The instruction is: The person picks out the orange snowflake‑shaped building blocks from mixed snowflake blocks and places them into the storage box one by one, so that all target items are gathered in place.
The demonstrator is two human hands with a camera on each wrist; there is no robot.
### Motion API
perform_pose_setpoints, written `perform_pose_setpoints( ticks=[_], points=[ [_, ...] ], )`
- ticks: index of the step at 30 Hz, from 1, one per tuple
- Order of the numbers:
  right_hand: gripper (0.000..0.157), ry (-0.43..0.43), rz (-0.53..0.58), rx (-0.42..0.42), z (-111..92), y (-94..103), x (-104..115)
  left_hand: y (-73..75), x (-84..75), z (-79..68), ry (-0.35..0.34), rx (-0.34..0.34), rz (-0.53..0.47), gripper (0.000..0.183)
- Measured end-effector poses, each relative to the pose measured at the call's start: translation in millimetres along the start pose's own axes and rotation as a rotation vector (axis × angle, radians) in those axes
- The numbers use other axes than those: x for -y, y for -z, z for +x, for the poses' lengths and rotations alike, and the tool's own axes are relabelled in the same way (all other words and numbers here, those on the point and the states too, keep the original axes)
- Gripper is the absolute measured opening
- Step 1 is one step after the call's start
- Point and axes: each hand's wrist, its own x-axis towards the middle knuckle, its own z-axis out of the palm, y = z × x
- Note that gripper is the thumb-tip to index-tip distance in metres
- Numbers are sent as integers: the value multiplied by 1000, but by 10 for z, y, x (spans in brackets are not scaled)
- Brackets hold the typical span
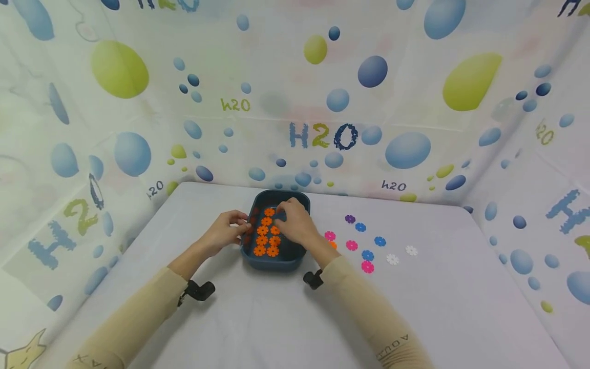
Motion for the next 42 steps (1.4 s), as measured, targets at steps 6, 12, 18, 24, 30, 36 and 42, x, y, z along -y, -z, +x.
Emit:
perform_pose_setpoints(
  ticks=[6,12,18,24,30,36,42],
  points=[
    [27,31,20,38,-235,267,-122,12,-13,-2,5,5,8,34],
    [28,21,32,51,-485,513,-331,17,-35,-7,10,5,12,34],
    [27,-29,-12,51,-680,695,-597,26,-38,6,15,8,14,35],
    [29,-128,-30,86,-765,719,-898,29,-42,1,14,8,22,35],
    [26,-232,-20,123,-783,582,-1099,15,-10,13,17,11,20,36],
    [25,-297,-17,137,-756,490,-1110,11,-7,10,20,9,14,36],
    [21,-290,-32,137,-732,482,-1072,19,-9,13,14,6,14,36]
  ],
)
